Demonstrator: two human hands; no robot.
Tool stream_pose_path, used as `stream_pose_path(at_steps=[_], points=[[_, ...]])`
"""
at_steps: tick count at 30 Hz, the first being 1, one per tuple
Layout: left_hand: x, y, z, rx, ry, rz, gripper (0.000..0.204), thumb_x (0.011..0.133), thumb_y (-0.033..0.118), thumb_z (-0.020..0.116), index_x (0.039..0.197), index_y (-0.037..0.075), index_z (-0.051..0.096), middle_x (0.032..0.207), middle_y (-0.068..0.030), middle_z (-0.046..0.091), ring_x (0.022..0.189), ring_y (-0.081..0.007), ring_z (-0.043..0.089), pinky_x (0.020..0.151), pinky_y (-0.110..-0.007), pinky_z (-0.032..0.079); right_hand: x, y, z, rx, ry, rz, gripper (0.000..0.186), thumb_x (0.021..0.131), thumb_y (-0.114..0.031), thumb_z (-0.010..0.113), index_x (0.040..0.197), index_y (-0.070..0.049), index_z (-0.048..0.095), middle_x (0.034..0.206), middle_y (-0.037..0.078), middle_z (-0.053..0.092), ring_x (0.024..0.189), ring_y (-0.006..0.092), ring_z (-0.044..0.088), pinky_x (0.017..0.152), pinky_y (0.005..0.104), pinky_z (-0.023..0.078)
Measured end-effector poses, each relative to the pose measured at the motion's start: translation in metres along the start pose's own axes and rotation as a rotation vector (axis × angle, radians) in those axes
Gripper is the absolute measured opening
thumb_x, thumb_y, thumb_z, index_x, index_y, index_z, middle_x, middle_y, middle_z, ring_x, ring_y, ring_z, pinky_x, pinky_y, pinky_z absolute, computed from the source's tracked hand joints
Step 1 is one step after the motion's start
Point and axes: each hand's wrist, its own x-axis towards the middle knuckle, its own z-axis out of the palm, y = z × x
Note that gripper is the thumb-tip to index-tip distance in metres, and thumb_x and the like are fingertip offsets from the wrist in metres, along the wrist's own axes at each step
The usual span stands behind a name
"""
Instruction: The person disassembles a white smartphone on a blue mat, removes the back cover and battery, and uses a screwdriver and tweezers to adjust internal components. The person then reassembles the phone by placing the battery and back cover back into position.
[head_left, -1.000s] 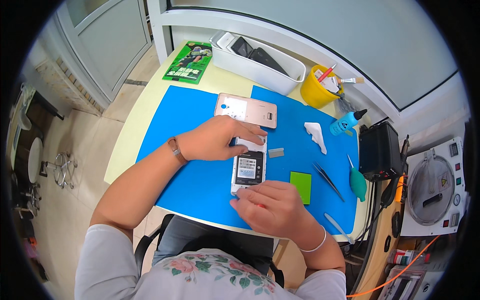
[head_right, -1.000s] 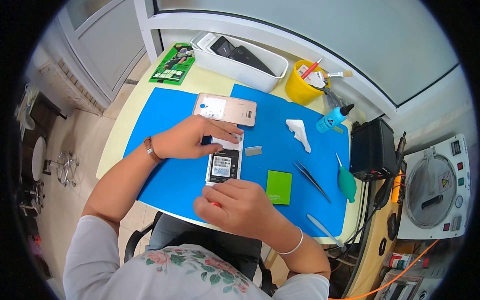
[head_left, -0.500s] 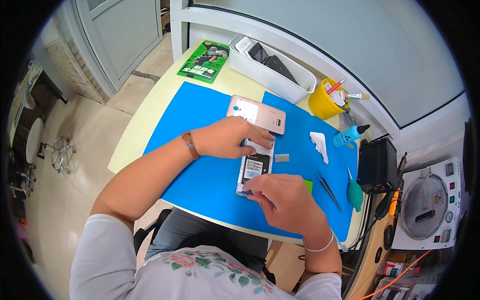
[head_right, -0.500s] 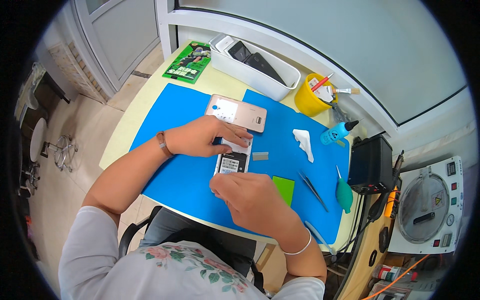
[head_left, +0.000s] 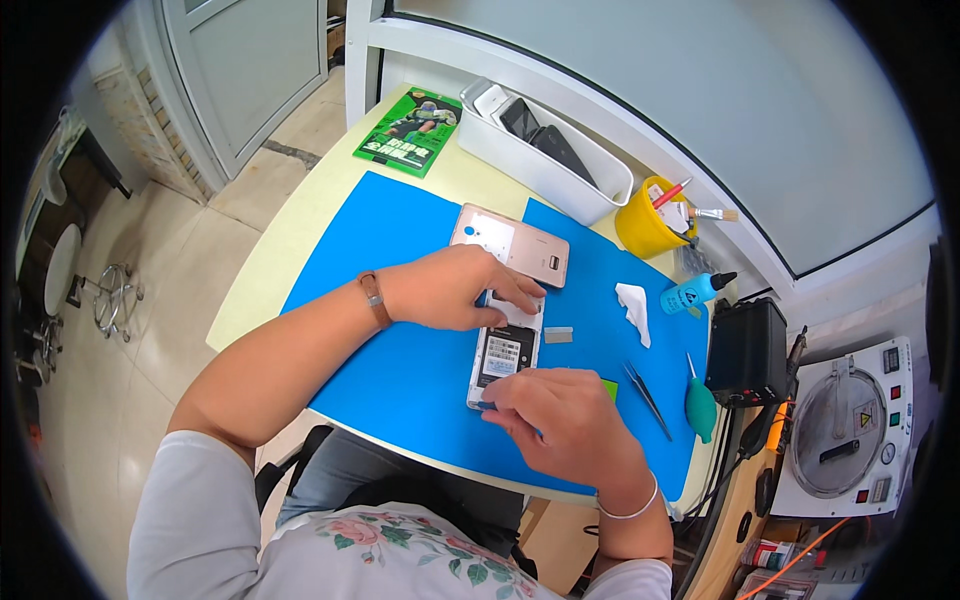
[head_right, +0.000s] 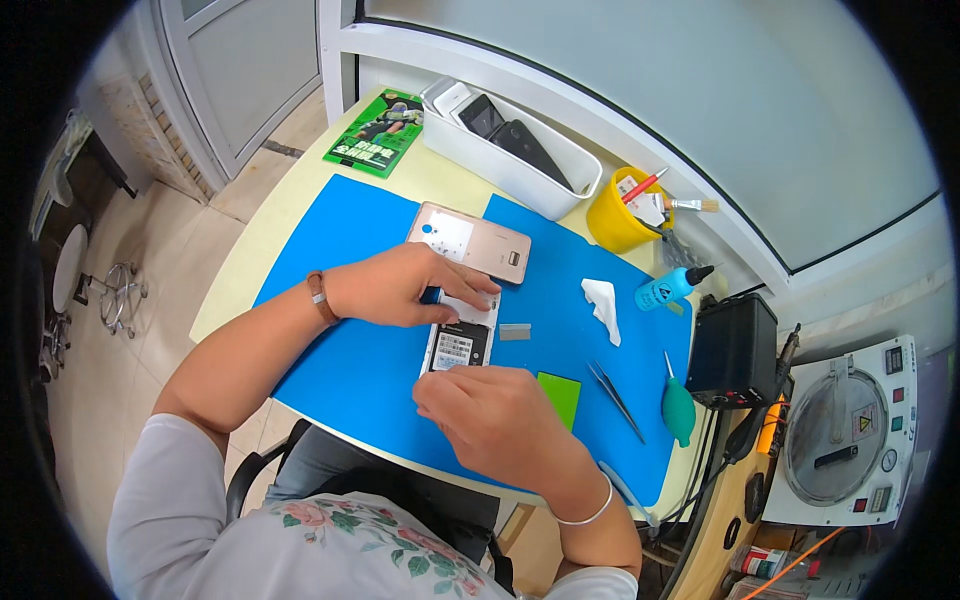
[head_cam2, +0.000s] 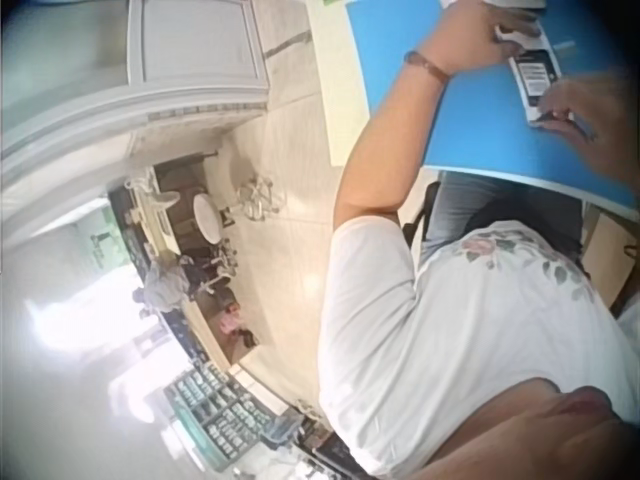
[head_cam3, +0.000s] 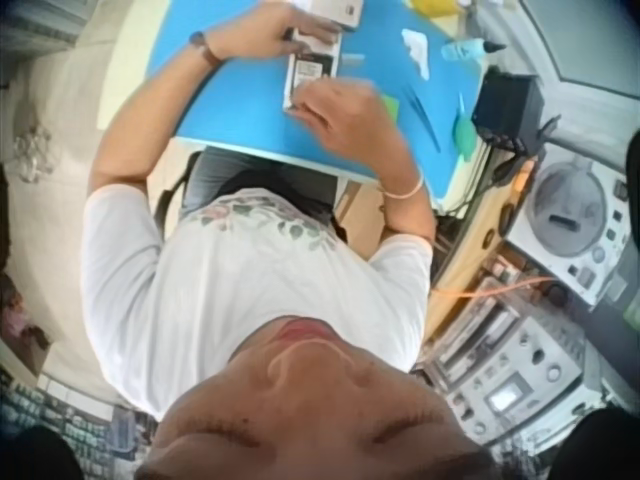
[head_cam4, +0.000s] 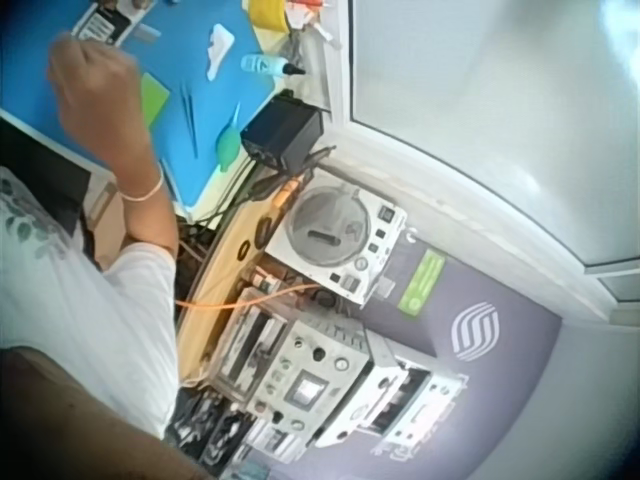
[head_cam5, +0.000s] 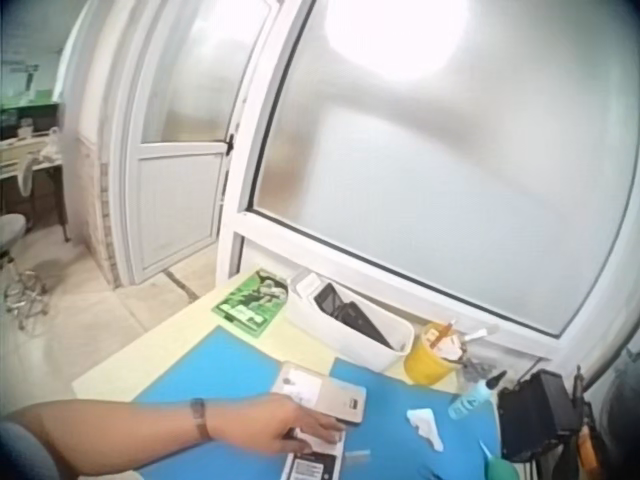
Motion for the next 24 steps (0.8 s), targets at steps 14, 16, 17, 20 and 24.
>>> stream_pose_path(at_steps=[14,16,17,20,24], points=[[0.001,-0.001,0.002,0.009,0.005,-0.001,0.037,0.089,0.003,0.08,0.125,0.013,0.084,0.147,-0.0095,0.072,0.127,-0.0297,0.073,0.101,-0.039,0.061,0.002,-0.008,0.007,-0.173,0.088,-0.061,0.03,0.085,-0.019,0.094,0.088,-0.01,0.066,0.072,0.007,0.07,0.06,0.0228,0.069,0.052,0.0313,0.051],[0.0,-0.003,0.002,0.015,0.013,0.016,0.037,0.089,0.004,0.08,0.125,0.013,0.084,0.147,-0.0095,0.072,0.126,-0.0295,0.073,0.1,-0.039,0.061,0.006,-0.005,0.001,-0.1,0.0,-0.03,0.029,0.085,-0.017,0.093,0.088,-0.01,0.065,0.074,0.008,0.07,0.061,0.0241,0.069,0.054,0.0321,0.052],[0.0,-0.004,0.002,0.018,0.016,0.021,0.037,0.089,0.004,0.08,0.125,0.013,0.084,0.147,-0.0094,0.072,0.126,-0.0293,0.074,0.1,-0.038,0.061,0.007,-0.003,-0.001,-0.064,-0.044,-0.012,0.028,0.085,-0.016,0.093,0.088,-0.01,0.065,0.074,0.008,0.07,0.062,0.0247,0.069,0.054,0.0325,0.052],[-0.001,-0.001,0.001,0.0,0.009,0.001,0.038,0.089,0.004,0.08,0.125,0.013,0.084,0.147,-0.0094,0.072,0.124,-0.0291,0.074,0.099,-0.038,0.061,0.011,0.004,-0.005,-0.041,-0.137,0.036,0.027,0.085,-0.014,0.092,0.088,-0.01,0.065,0.074,0.009,0.07,0.064,0.0258,0.07,0.056,0.033,0.053],[-0.001,0.002,0.0,-0.023,-0.001,-0.023,0.036,0.089,0.007,0.078,0.124,0.014,0.084,0.145,-0.0083,0.073,0.124,-0.0283,0.074,0.104,-0.038,0.059,0.022,0.0,-0.014,-0.028,-0.16,0.063,0.024,0.093,-0.013,0.083,0.101,-0.01,0.06,0.077,0.01,0.07,0.068,0.0295,0.071,0.057,0.038,0.053]])
